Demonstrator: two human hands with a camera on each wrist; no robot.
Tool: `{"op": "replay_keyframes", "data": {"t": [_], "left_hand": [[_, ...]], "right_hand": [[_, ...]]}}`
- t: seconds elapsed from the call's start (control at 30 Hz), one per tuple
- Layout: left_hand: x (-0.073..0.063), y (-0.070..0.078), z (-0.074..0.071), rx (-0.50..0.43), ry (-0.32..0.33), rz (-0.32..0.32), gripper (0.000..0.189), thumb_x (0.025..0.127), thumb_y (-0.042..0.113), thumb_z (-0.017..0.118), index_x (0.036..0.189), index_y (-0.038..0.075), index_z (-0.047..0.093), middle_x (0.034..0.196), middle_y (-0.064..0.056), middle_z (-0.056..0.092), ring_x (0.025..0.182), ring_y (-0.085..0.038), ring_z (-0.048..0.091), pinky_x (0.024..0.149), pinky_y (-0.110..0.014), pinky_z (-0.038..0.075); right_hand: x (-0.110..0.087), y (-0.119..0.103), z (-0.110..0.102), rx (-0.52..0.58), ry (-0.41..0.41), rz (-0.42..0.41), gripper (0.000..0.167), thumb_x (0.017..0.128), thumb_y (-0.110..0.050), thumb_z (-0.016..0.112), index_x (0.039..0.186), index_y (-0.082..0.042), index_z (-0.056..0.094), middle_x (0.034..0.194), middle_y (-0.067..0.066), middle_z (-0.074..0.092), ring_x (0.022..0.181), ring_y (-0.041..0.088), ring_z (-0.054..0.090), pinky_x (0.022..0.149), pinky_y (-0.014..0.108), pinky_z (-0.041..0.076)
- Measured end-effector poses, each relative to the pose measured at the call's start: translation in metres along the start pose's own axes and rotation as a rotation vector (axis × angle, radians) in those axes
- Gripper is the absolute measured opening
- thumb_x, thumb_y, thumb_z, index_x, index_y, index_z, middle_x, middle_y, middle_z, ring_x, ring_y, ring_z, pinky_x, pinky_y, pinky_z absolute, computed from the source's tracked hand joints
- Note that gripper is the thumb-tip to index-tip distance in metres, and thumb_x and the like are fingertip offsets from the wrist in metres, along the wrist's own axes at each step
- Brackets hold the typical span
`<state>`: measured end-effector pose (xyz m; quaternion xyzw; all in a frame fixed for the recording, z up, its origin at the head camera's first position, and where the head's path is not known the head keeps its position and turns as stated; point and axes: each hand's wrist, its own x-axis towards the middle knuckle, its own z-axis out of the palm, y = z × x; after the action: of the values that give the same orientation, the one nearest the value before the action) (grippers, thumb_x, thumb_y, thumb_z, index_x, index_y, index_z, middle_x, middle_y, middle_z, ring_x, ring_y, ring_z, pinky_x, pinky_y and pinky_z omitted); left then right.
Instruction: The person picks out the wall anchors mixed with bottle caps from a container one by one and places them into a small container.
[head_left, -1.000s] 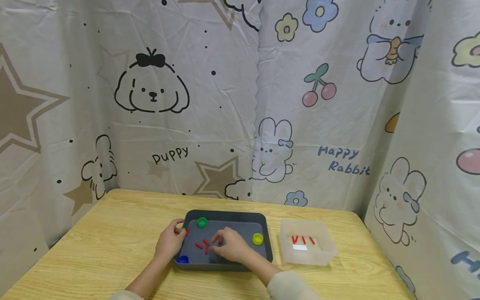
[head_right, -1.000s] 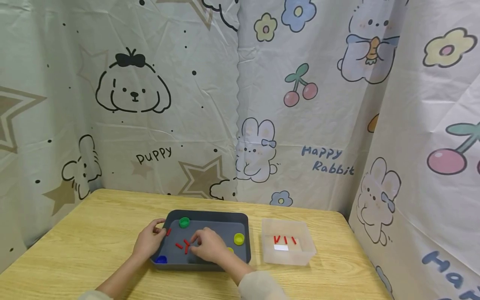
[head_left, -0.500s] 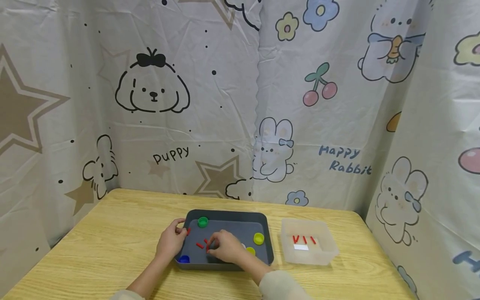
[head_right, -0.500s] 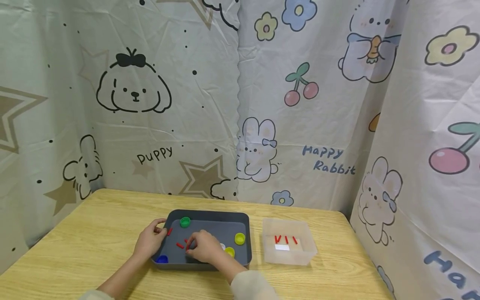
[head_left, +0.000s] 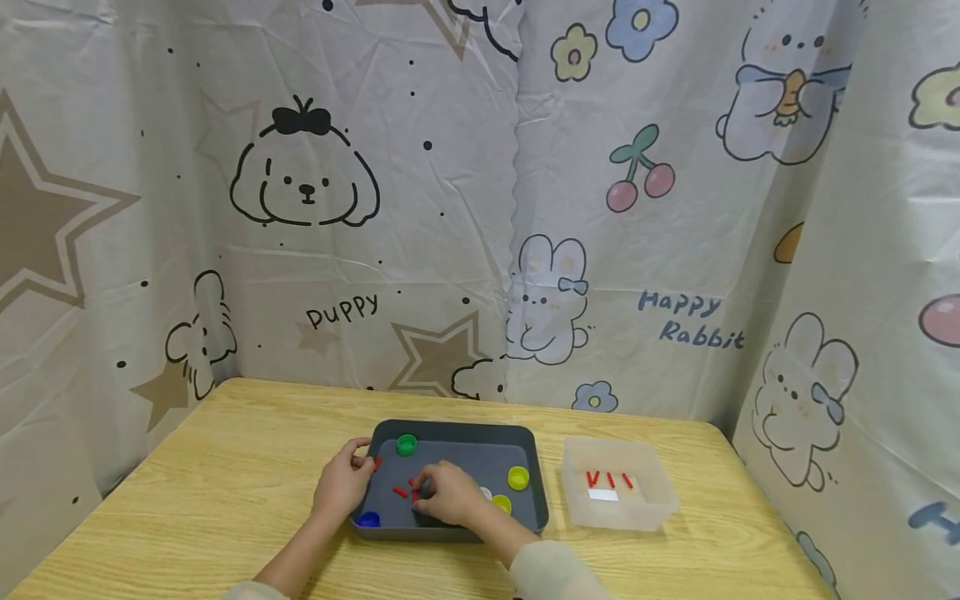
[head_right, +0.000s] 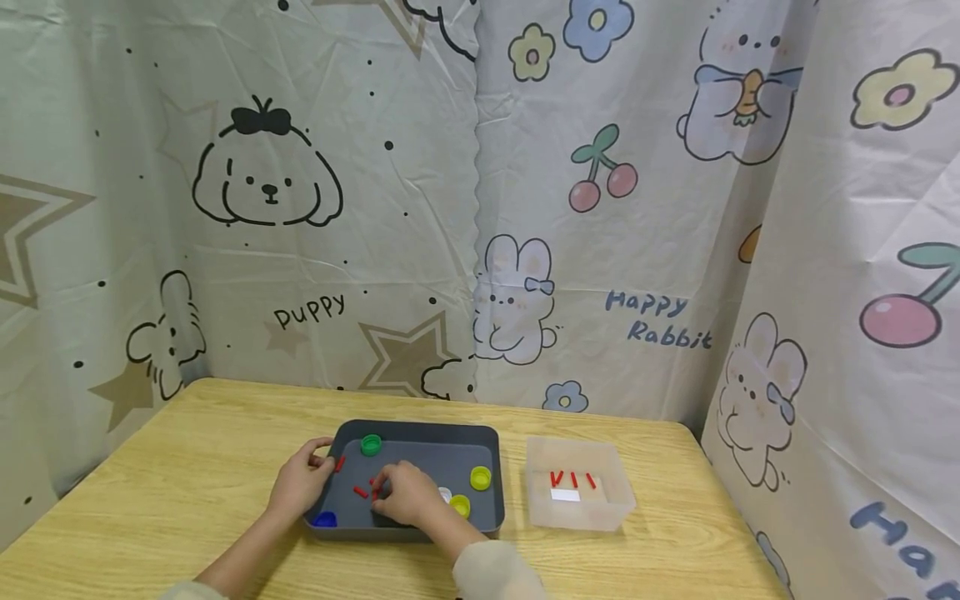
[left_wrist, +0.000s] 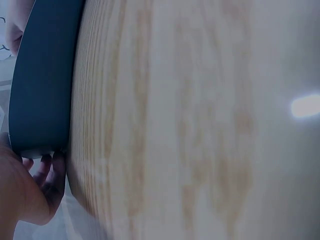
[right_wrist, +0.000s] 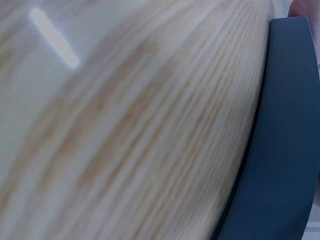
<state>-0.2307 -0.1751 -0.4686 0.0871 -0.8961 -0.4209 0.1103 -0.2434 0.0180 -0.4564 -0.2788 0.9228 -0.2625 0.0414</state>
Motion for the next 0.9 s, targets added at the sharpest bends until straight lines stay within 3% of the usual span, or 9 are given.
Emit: {"op": "replay_keyframes", "data": {"t": [0.27, 0.9], "left_hand": [[-0.0001, 0.0022, -0.0012, 0.005, -0.011, -0.002, 0.039, 0.089, 0.016, 0.052, 0.127, 0.005, 0.054, 0.092, -0.01, 0.066, 0.077, -0.019, 0.06, 0.062, -0.031, 0.042], [0.0002, 0.001, -0.0001, 0.005, -0.01, -0.025, 0.04, 0.089, 0.017, 0.053, 0.128, 0.007, 0.054, 0.094, -0.01, 0.066, 0.078, -0.019, 0.06, 0.061, -0.029, 0.041]], "right_hand": [[0.0037, 0.0003, 0.0015, 0.017, 0.007, 0.017, 0.02, 0.076, -0.02, 0.075, 0.095, -0.014, 0.068, 0.075, -0.003, 0.052, 0.066, 0.005, 0.044, 0.059, 0.021, 0.038], [0.0069, -0.0019, -0.0034, 0.101, -0.071, 0.042, 0.019, 0.074, -0.016, 0.076, 0.088, -0.01, 0.064, 0.063, -0.008, 0.049, 0.056, 0.005, 0.043, 0.054, 0.021, 0.036]]}}
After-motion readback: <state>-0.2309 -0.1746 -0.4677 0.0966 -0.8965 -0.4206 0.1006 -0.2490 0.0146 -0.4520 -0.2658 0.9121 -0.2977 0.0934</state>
